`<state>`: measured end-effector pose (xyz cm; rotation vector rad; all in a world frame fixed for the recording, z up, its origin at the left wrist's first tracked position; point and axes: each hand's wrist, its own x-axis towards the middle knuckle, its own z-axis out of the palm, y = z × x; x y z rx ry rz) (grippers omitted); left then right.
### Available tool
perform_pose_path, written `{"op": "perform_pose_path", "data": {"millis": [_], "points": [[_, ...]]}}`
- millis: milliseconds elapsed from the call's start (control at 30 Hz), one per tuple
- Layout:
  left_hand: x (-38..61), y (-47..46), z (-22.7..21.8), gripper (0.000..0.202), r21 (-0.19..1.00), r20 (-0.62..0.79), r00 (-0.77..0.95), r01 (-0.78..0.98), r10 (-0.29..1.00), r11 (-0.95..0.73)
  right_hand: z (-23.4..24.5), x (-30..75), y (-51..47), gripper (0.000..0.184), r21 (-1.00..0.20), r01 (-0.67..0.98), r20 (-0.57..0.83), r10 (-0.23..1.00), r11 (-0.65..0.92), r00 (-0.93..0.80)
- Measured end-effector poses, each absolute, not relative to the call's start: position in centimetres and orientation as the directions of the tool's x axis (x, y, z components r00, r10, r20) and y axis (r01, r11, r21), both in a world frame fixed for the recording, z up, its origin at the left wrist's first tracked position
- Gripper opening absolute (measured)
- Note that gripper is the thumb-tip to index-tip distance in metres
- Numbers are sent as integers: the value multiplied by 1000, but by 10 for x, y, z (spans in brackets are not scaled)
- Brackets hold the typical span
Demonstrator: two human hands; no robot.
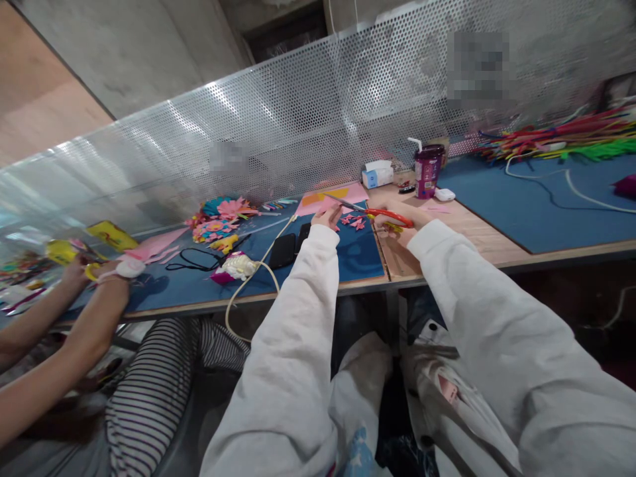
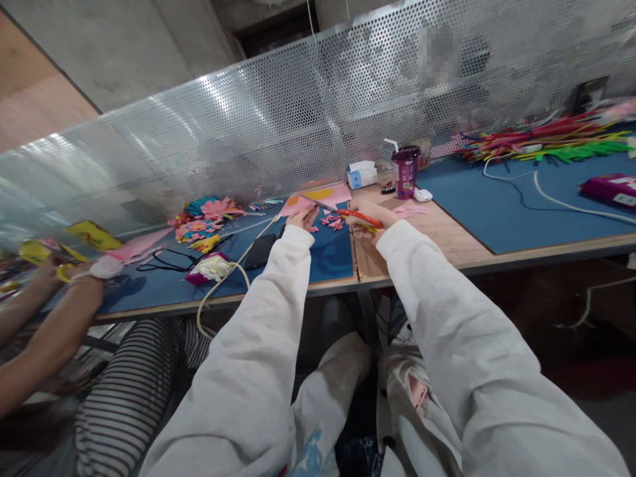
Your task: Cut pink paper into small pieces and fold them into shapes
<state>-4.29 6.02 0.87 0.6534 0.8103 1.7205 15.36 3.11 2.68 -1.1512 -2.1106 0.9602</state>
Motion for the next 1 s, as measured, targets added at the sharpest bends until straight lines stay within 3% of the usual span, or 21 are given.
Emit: {"op": "perform_pose_path", "data": {"millis": [1000], "points": [[-40,57,12,22,749,-17,-282,-639,959,-175,20,156,39,8,-779,469,137,843,416,-520]]}}
